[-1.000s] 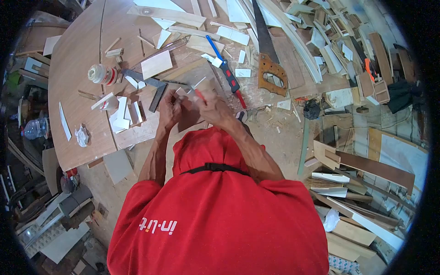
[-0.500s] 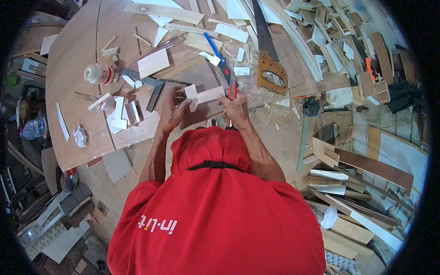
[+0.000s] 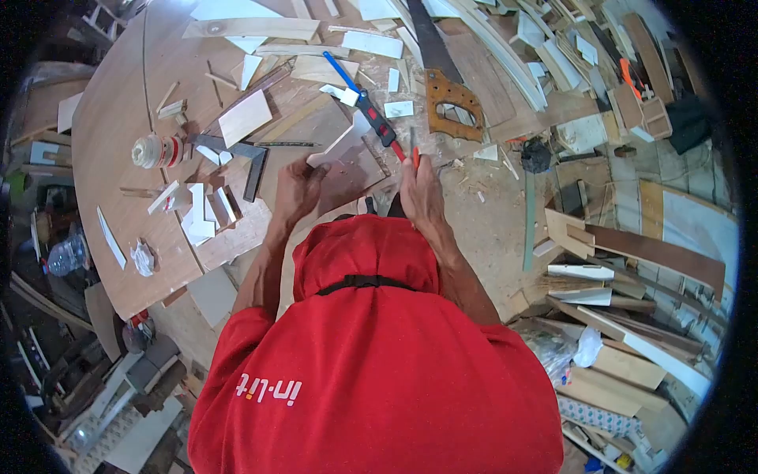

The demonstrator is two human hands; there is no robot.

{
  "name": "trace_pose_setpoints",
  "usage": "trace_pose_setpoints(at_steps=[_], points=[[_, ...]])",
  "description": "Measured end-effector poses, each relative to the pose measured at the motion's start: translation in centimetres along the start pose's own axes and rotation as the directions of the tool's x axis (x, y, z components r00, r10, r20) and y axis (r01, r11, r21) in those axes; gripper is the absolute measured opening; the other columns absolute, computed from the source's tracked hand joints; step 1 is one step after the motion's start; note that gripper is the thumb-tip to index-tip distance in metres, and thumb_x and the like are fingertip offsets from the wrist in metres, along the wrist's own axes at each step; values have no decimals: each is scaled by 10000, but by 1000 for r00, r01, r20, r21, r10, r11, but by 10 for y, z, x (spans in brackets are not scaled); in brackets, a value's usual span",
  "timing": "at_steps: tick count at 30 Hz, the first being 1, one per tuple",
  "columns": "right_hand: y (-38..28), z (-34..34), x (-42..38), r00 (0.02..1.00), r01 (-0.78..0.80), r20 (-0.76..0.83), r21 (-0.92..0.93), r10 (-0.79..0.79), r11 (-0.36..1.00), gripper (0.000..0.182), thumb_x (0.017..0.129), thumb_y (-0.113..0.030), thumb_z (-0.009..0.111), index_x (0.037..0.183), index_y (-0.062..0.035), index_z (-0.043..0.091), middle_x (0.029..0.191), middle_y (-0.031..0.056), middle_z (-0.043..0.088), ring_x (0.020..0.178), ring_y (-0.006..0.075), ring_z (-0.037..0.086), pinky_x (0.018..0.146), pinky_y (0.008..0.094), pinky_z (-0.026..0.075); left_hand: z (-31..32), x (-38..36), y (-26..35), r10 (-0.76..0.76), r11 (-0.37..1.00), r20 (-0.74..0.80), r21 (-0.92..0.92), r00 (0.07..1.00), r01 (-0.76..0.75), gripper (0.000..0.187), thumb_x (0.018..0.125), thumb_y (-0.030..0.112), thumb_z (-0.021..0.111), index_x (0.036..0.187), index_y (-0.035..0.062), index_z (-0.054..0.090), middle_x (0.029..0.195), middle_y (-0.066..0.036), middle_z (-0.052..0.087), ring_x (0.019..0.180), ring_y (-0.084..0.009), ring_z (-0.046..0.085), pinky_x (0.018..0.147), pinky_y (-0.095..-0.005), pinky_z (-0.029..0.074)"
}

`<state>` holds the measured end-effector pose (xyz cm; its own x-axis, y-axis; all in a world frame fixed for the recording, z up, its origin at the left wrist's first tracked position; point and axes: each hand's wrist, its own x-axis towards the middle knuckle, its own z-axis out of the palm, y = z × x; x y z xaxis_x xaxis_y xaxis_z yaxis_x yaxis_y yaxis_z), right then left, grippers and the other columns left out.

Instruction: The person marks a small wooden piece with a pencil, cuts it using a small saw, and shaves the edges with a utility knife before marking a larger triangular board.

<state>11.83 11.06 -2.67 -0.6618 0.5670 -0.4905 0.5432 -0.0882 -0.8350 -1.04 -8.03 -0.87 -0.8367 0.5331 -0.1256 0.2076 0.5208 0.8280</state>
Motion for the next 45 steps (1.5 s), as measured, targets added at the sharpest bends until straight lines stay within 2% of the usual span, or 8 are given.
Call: trace_pose_setpoints(at_steps=[1,2,6,9,13,18,27,45], points=[[12,-3,-6,992,114,-19,-242,-122,964,332,955,-352,454,899,-34,531,592,38,524,449,114,483,433,285,397,1,7,-8,-16,1000,39,-4,999,16,196,798,86,638,975,4,650,757,-149,667,642,-241,637,605,-331,491],[-5,-5,-22,992,106,101,-348,-75,932,319,933,-258,420,1011,28,539,839,283,618,807,485,591,697,503,457,2,12,-14,-33,999,79,-7,996,33,180,808,83,628,961,-5,656,711,-156,668,573,-235,625,577,-333,485],[-7,15,-41,928,369,193,-599,-318,711,180,902,-162,459,902,0,540,668,234,589,639,399,620,570,486,468,7,19,-26,-86,988,84,-122,993,96,226,795,101,625,995,1,659,764,-163,689,639,-211,655,606,-329,494],[-4,30,-36,875,478,410,-654,-256,587,276,852,-180,524,1016,41,507,779,263,631,757,404,645,667,474,507,8,17,-20,-51,995,73,-87,996,57,237,787,89,619,1006,8,659,767,-172,685,654,-218,666,610,-334,496],[-1,48,-33,893,449,314,-680,-323,579,276,838,-165,529,1006,50,489,746,237,642,737,388,659,647,441,530,10,12,-20,-10,1000,74,7,997,9,200,816,61,616,1004,1,653,825,-139,703,704,-159,658,646,-290,498],[-5,56,-32,913,407,326,-675,-246,616,231,848,-164,510,965,35,504,739,244,641,744,386,664,659,456,527,17,4,-22,188,979,-62,85,980,-183,169,740,33,618,908,27,633,723,-189,644,639,-341,639,589,-391,490],[10,61,-22,886,464,347,-641,-309,611,245,883,-188,474,864,44,550,743,280,632,772,411,653,688,475,516,14,3,-13,303,947,-44,123,952,-296,156,750,3,602,902,23,627,747,-183,639,666,-358,625,589,-415,482],[19,60,-20,861,509,358,-608,-361,610,208,869,-161,501,821,26,579,696,250,607,704,409,640,629,472,503,14,2,-12,305,948,-30,108,952,-300,98,785,46,620,880,38,641,744,-174,633,678,-354,627,604,-410,483]])
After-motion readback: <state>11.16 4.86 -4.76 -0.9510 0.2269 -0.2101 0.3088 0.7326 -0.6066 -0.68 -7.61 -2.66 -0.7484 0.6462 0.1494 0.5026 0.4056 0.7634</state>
